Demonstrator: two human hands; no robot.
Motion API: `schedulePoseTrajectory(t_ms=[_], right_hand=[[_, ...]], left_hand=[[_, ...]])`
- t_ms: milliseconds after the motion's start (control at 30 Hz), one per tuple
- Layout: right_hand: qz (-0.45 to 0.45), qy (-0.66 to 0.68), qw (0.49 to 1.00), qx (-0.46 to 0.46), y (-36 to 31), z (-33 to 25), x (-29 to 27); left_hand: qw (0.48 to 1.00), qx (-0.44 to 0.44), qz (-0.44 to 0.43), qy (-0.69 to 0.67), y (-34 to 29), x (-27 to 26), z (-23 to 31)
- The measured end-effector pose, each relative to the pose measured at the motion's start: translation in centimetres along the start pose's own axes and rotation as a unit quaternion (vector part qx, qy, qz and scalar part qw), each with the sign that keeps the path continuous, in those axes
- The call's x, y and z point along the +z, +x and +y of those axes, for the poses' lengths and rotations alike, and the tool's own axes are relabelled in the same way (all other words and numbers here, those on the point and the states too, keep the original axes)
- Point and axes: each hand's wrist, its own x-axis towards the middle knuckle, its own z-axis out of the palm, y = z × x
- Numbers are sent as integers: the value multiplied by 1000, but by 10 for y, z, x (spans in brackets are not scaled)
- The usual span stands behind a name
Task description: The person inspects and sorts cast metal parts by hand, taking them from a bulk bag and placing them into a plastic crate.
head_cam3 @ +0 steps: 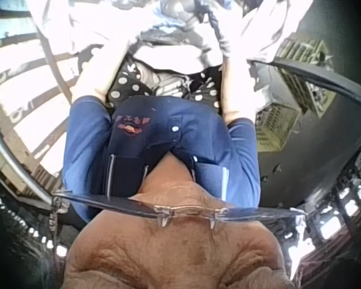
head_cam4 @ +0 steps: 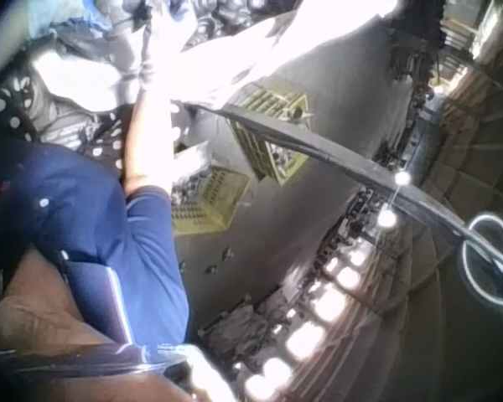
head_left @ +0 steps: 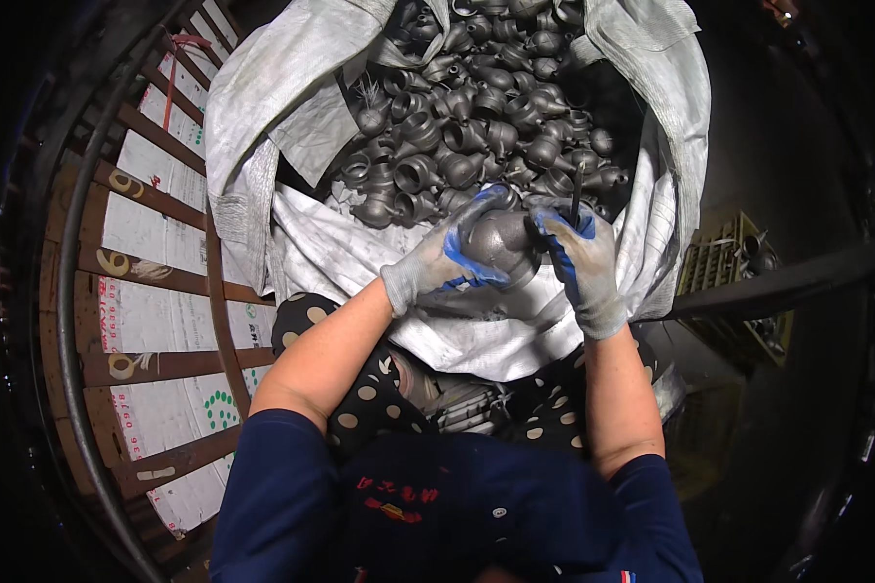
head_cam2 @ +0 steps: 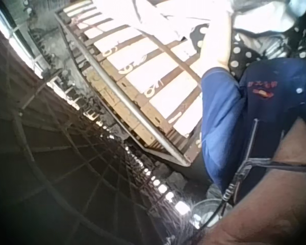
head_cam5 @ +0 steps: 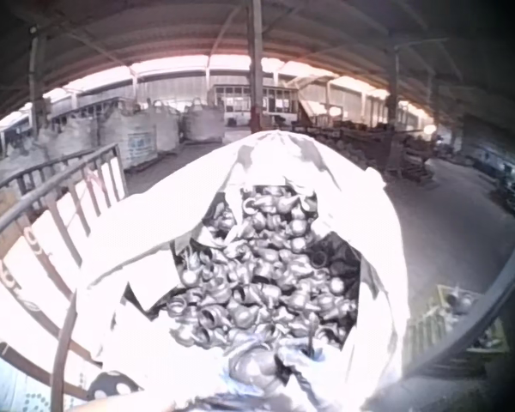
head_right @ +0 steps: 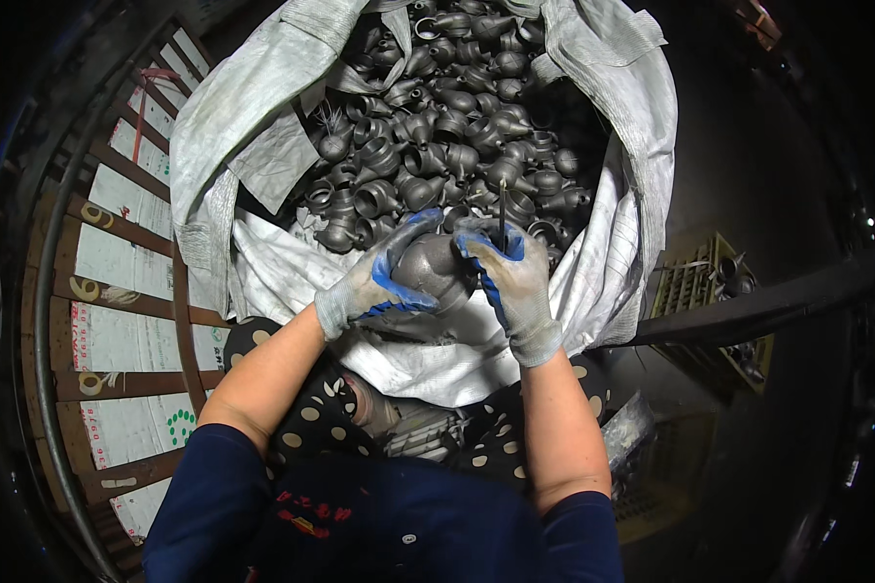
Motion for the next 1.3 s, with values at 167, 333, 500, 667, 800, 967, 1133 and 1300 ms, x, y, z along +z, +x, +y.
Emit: schedulePoseTrajectory(t_ms=[167, 333, 500, 667, 800, 967, 1133, 1300], right_hand=[[48, 81, 994, -56, -5, -22, 7], [-31, -137, 987, -77, -26, -33, 6], [-45, -255, 953, -156, -25, -25, 10], [-31, -275, 944, -182, -23, -20, 12], [-30, -278, 945, -169, -23, -18, 14], [-28, -286, 944, -164, -23, -15, 13], [-30, -325, 927, -183, -23, -10, 11], [-52, -315, 935, -156, -24, -11, 7]], left_hand=[[958, -52, 78, -272, -3, -5, 3], [979, 21, 165, -121, -9, -15, 18], [973, 36, 187, -129, -12, -17, 25], [963, 39, 174, -201, -15, -13, 27], [958, 0, 166, -233, -15, -12, 28], [965, 12, 172, -199, -13, -11, 27], [968, -7, 161, -191, -13, -11, 24], [966, -16, 159, -204, -14, -12, 22]])
